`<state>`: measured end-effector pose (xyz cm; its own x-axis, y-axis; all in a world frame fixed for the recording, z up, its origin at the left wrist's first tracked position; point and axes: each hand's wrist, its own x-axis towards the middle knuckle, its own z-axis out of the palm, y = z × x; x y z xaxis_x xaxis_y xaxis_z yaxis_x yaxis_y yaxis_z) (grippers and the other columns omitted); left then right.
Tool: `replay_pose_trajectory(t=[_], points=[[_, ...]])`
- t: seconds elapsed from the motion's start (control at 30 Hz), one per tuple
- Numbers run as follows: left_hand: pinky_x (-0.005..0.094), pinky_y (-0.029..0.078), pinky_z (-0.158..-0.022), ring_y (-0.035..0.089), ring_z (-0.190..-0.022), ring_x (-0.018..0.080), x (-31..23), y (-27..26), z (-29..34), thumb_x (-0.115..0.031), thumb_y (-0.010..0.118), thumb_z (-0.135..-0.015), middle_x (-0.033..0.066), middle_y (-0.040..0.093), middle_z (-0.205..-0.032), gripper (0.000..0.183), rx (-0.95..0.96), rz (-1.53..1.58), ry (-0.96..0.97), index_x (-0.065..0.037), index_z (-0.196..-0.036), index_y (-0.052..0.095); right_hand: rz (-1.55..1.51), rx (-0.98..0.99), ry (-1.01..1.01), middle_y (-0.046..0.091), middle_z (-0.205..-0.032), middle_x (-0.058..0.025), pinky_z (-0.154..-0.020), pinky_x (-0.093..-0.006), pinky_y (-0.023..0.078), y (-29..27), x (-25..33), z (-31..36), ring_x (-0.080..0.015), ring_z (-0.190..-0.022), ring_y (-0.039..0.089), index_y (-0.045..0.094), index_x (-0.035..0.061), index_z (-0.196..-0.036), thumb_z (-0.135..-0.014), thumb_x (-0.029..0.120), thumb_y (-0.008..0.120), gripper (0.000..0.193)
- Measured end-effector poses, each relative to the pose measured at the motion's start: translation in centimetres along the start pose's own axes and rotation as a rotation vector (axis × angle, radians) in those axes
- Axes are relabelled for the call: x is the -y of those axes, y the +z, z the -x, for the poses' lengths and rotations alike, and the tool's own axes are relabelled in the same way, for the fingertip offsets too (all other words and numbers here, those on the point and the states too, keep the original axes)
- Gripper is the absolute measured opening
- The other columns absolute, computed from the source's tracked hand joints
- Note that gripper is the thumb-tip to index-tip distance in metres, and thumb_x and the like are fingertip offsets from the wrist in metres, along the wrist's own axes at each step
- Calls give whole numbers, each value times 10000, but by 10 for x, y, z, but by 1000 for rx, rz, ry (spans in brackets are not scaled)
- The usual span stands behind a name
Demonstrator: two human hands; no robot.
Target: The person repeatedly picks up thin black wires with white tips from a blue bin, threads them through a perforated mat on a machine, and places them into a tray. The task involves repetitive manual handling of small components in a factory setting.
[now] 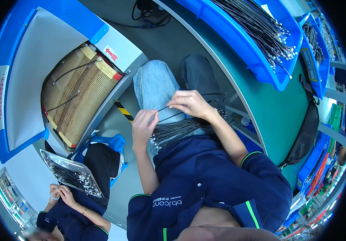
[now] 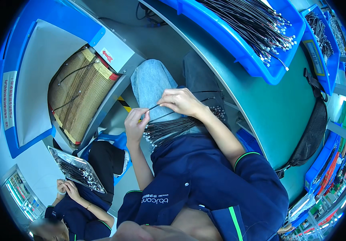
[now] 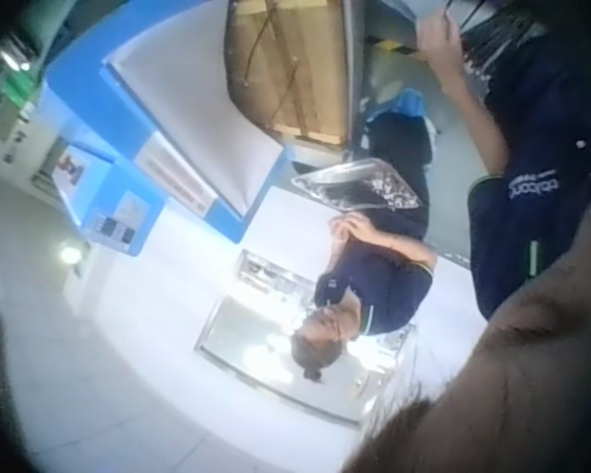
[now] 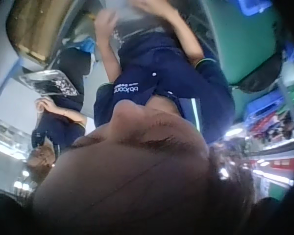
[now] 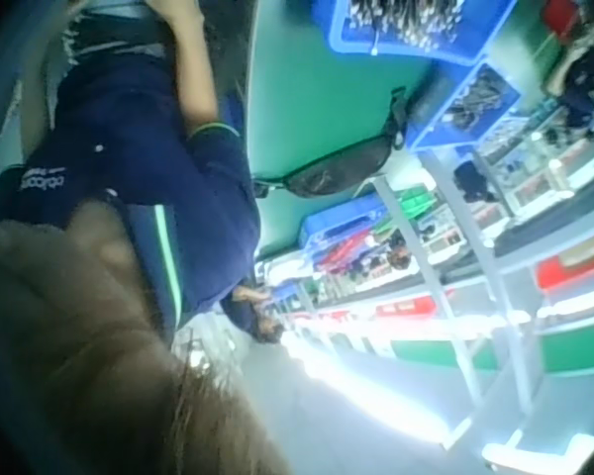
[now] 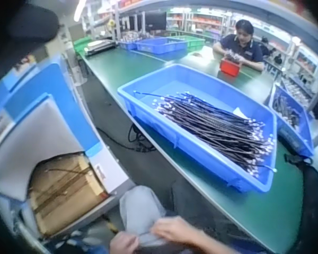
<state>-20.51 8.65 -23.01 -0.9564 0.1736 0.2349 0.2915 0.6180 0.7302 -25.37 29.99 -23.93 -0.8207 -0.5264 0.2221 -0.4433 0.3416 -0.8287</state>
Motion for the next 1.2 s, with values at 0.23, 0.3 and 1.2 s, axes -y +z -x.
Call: replay_pose_trajectory(t=[0.23,0.3,1.2], points=[[349,498,-672,618,-758,250,4,0,0,20,698,-692,86,635,-813,153,19,-47,33,-24,-824,635,14,28,15,646,-827,-46,-622,-314,520,3,3,0,-209,-711,645,721,89,-911,-778,103,699,135],[351,498,-673,617,-762,253,5,-3,-1,18,698,-686,88,634,-820,157,48,-54,32,-25,-823,636,-58,24,34,645,-831,-54,-638,-318,515,5,0,1,-208,-730,639,720,84,-928,-777,97,699,153],[323,491,-668,623,-742,248,51,-67,43,38,672,-731,105,636,-818,121,-118,-184,-214,-6,-836,630,-14,-66,353,663,-801,-60,-670,-277,483,-55,-25,25,-172,-770,641,682,27,-871,-805,115,707,113]])
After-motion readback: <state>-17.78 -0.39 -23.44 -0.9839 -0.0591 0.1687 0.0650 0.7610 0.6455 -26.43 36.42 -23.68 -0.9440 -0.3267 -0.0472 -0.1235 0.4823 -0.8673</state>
